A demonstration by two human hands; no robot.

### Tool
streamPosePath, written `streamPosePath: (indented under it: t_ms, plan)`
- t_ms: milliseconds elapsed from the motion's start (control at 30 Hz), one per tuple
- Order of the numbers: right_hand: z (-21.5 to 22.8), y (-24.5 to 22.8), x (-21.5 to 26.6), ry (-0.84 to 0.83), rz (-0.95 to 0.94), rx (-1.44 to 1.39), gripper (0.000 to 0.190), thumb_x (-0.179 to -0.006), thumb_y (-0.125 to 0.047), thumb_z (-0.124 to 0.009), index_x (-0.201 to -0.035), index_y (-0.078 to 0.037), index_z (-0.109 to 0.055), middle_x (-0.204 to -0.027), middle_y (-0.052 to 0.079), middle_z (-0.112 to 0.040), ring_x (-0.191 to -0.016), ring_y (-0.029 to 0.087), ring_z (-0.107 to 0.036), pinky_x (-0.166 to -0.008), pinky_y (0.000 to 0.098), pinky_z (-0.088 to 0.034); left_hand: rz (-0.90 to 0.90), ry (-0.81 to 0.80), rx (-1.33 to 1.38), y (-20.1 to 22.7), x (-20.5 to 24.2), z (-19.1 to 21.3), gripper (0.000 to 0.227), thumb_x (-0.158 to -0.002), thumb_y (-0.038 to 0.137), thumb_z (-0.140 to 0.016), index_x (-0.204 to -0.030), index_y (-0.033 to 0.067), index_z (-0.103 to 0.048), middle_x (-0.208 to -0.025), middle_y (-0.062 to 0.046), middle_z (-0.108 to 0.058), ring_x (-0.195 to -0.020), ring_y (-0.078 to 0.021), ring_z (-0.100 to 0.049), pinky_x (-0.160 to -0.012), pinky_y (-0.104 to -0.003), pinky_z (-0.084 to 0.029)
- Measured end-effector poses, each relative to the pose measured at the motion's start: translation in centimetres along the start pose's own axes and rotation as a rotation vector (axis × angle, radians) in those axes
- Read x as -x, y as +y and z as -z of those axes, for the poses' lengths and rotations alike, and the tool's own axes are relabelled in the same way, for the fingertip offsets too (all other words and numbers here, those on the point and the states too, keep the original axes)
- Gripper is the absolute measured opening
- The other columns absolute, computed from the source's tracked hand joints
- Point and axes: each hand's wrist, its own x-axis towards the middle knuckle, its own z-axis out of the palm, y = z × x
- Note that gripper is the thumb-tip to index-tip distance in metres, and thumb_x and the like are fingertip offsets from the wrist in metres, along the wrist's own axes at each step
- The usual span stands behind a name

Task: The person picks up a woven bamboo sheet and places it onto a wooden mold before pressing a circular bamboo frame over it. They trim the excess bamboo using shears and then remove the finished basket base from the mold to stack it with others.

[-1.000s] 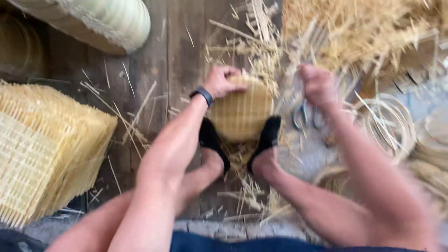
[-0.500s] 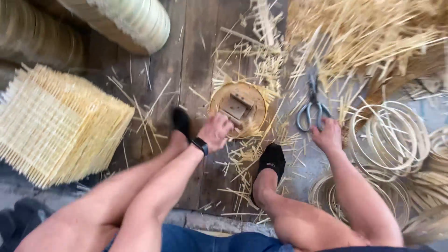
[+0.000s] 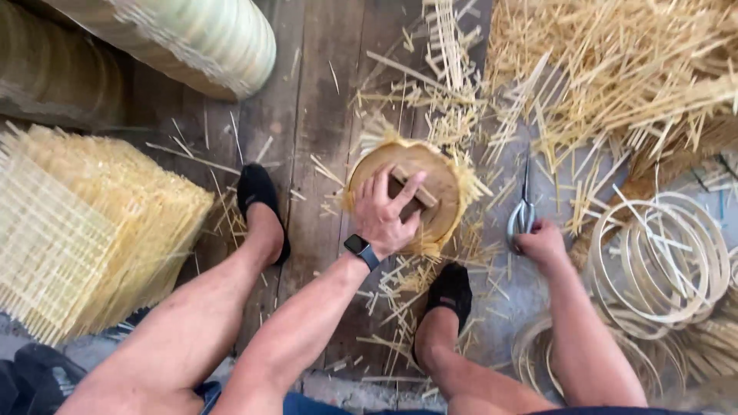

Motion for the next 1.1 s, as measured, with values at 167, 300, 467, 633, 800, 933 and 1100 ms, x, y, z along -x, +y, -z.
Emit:
streamPosePath:
  t_ms: [167,300,467,633,800,933,1100]
  plan:
    - [0.4,-4.4,8.0,-0.079,0.349,-0.213,0.024,-0.077,-0.008,-0.076,-0.098,0.002,-0.068,-0.078,0.007,-0.069,-0.068,0.015,-0.063,-0.061,0.0309,-0.052,-0.13,-0.25,-0.081,-1.8,-2.2,-2.1,0.079,-0.068,0.03,-0.079,-0.141,0.0436,-0.054,-0.141,-0.019,-0.052,-0.122,-0.0393,-0.054,-0.105,-0.055,-0.041]
    - [-4.4,-10.9,17.4,0.137,0.279,-0.468,0.026,-0.089,-0.019,-0.079,-0.094,0.002,-0.065,-0.065,0.003,-0.061,-0.053,0.012,-0.057,-0.048,0.0285,-0.047,-0.257,-0.369,-0.06,-3.2,-0.8,-2.4,0.081,-0.069,0.025,-0.078,-0.143,0.0456,-0.053,-0.144,-0.013,-0.053,-0.122,-0.0352,-0.055,-0.112,-0.061,-0.033]
    - [-6.4,-14.9,17.6,-0.14,0.021,-0.306,0.027,-0.083,-0.029,-0.08,-0.088,-0.004,-0.071,-0.06,0.004,-0.063,-0.048,0.013,-0.058,-0.044,0.0286,-0.048,-0.24,-0.419,-0.136,-2.7,-1.1,-2.3,0.085,-0.07,0.023,-0.078,-0.147,0.0478,-0.051,-0.154,-0.013,-0.046,-0.131,-0.0355,-0.05,-0.115,-0.064,-0.026]
    - [-3.5,-11.5,15.7,-0.089,0.067,-0.118,0.047,-0.083,-0.043,-0.079,-0.094,0.001,-0.068,-0.066,0.006,-0.063,-0.057,0.019,-0.061,-0.054,0.0369,-0.049,-0.176,-0.575,-0.244,-1.6,-1.8,-1.4,0.109,-0.053,0.034,-0.087,-0.153,0.0385,-0.046,-0.164,-0.017,-0.028,-0.145,-0.0448,-0.032,-0.108,-0.069,-0.022]
    - [-1.2,-8.9,12.9,0.378,0.585,0.678,0.059,-0.085,-0.053,-0.073,-0.104,0.003,-0.065,-0.099,0.022,-0.065,-0.091,0.04,-0.064,-0.073,0.0498,-0.053,0.534,-0.123,0.075,3.2,0.1,-1.3,0.105,-0.065,0.06,-0.081,-0.15,0.0106,-0.046,-0.157,-0.022,-0.031,-0.142,-0.0452,-0.035,-0.112,-0.063,-0.033]
    - [-1.9,-10.0,10.2,0.394,0.59,0.895,0.059,-0.078,-0.052,-0.074,-0.103,0.001,-0.065,-0.102,0.022,-0.066,-0.1,0.039,-0.065,-0.086,0.0483,-0.054,0.39,-0.284,0.08,4.2,-0.5,-1.7,0.089,-0.067,0.054,-0.078,-0.144,0.0149,-0.055,-0.157,-0.019,-0.035,-0.143,-0.0423,-0.039,-0.116,-0.055,-0.037]
    - [-0.7,-8.2,8.2,0.226,0.426,0.877,0.037,-0.086,-0.036,-0.067,-0.107,-0.005,-0.066,-0.102,0.019,-0.069,-0.096,0.037,-0.069,-0.085,0.0506,-0.055,0.355,-0.125,-0.003,3.6,-0.9,-2.8,0.116,-0.055,0.051,-0.088,-0.149,0.0088,-0.034,-0.153,-0.03,-0.03,-0.136,-0.0471,-0.037,-0.104,-0.066,-0.03]
